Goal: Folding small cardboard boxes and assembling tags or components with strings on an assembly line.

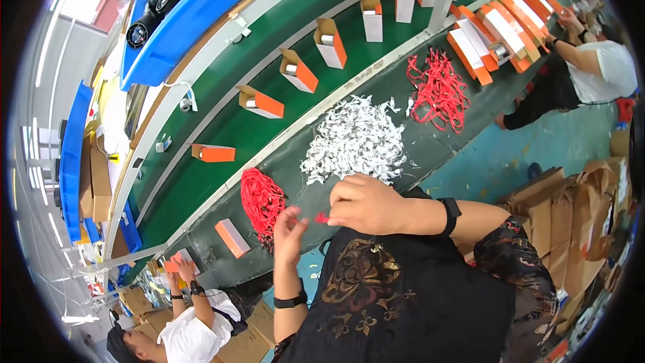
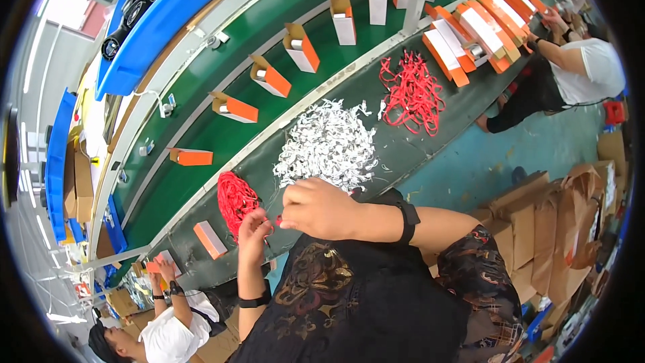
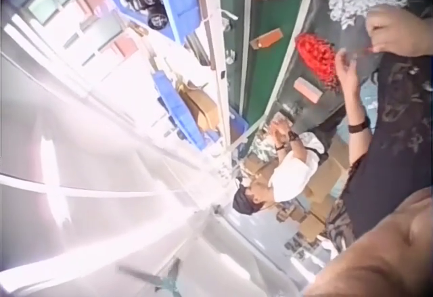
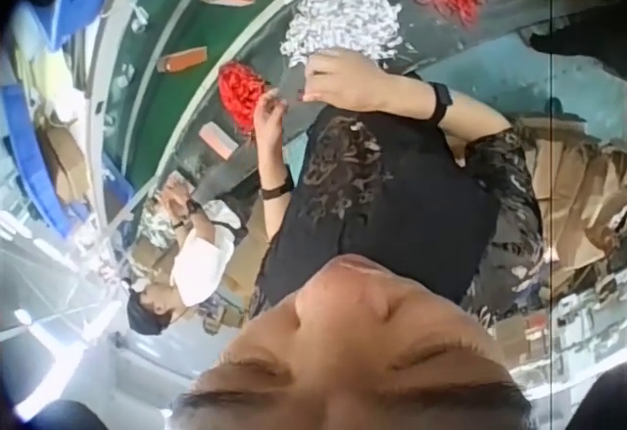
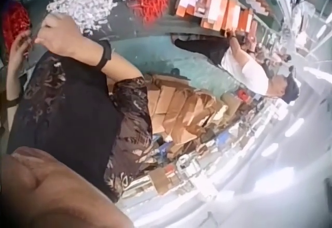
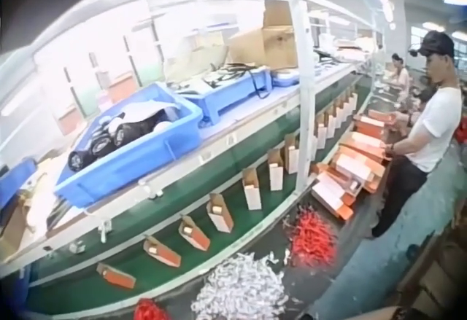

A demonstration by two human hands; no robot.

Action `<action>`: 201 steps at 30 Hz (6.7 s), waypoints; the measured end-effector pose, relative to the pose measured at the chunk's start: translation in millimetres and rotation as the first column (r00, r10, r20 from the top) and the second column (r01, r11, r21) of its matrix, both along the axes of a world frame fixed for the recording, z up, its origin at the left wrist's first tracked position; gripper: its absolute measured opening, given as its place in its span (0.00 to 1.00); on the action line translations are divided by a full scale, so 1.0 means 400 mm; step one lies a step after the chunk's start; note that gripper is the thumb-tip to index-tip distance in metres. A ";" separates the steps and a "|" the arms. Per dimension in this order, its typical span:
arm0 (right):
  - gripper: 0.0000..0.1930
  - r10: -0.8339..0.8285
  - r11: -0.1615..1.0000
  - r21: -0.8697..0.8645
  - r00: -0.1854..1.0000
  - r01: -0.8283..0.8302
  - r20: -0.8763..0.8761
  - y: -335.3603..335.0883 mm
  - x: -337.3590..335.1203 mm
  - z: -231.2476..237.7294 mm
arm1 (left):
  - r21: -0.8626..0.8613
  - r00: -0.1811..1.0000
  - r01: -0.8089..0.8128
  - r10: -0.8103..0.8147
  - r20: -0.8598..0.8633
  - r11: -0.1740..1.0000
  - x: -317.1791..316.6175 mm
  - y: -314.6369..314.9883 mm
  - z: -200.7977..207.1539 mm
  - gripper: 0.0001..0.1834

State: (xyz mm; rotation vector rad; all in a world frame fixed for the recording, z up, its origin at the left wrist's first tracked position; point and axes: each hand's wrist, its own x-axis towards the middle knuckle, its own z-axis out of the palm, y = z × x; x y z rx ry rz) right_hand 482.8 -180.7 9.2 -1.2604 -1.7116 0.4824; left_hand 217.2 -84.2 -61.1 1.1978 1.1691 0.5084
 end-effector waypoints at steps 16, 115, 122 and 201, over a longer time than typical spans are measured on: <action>0.08 0.007 1.000 0.015 0.988 -0.009 0.154 0.048 0.018 -0.103 | -0.315 0.960 0.175 -0.091 0.263 0.933 0.144 -0.099 0.065 0.22; 0.09 0.074 0.932 -0.362 0.975 0.008 0.212 0.329 -0.224 -0.022 | 0.676 0.972 -0.042 0.188 -0.144 0.736 0.037 0.079 0.099 0.19; 0.08 -0.056 0.985 -0.156 0.990 0.076 0.130 0.576 -0.294 -0.055 | 0.797 0.930 0.058 0.259 -0.262 0.601 -0.005 0.208 0.097 0.45; 0.08 -0.172 0.716 -0.490 0.805 0.498 0.568 0.296 0.111 -0.596 | 0.396 0.750 -0.630 0.391 0.533 0.668 -0.130 0.121 0.443 0.06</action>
